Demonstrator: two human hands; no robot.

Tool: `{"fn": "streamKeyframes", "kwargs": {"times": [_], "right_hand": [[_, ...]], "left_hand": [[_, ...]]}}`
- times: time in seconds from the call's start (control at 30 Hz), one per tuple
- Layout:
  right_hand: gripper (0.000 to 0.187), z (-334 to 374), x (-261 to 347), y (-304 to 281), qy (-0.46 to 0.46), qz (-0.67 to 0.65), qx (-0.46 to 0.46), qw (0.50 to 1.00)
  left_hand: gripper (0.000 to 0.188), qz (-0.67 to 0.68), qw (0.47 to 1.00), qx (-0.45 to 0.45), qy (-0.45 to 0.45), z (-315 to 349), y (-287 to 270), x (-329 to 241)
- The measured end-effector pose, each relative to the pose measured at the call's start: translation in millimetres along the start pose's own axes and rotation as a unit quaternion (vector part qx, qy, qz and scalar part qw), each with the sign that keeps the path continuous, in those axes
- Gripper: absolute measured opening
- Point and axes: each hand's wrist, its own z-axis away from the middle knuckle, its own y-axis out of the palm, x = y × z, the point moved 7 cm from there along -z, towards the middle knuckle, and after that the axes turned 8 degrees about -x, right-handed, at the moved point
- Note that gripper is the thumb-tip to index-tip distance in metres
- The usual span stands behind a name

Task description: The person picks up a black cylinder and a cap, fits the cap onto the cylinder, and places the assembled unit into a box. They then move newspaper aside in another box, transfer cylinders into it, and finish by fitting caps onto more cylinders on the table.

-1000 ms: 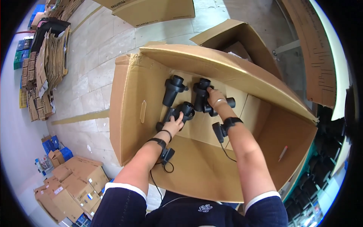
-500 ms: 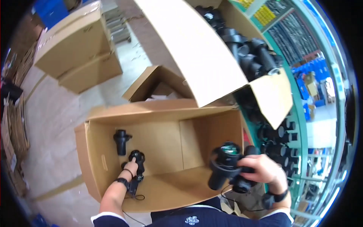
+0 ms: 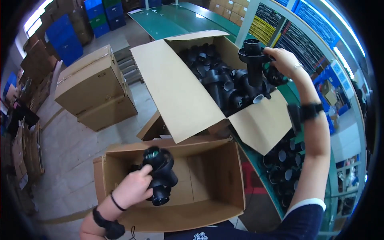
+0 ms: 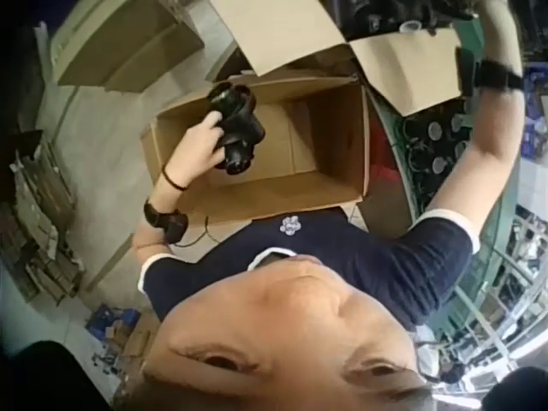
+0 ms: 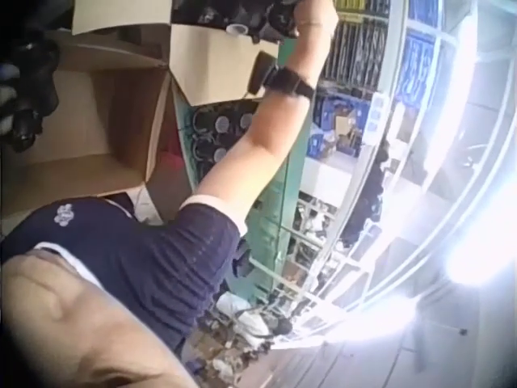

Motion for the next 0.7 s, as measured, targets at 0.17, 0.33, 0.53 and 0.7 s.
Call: {"fn": "streamKeyframes", "kwargs": {"times": [0.17,0.33,0.53,0.7], "right_hand": [[0.042,-74.2,-61.9,66.4,-0.03,0.088,-0.016,0.996],[0.035,-109.8,-73.0,119.9,-0.014,0.095,0.028,0.995],[0.034,-123.1,-65.8,220.4,-0.03,0.039,0.089,0.995],[0.057,-109.6,-56.2,214.4,-0.006,-0.132,0.115,0.985]], "left_hand": [[0.018,0.029,0.994,-0.079,0.067,-103.7,-119.9,-87.6],[0.022,0.043,0.984,-0.105,0.136,-230.0,-137.3,-135.3],[0.023,-0.026,0.979,-0.14,0.149,-369.9,-78.3,-140.0],[0.026,0.013,0.985,-0.15,0.087,-413.3,-48.9,-117.4]]}}
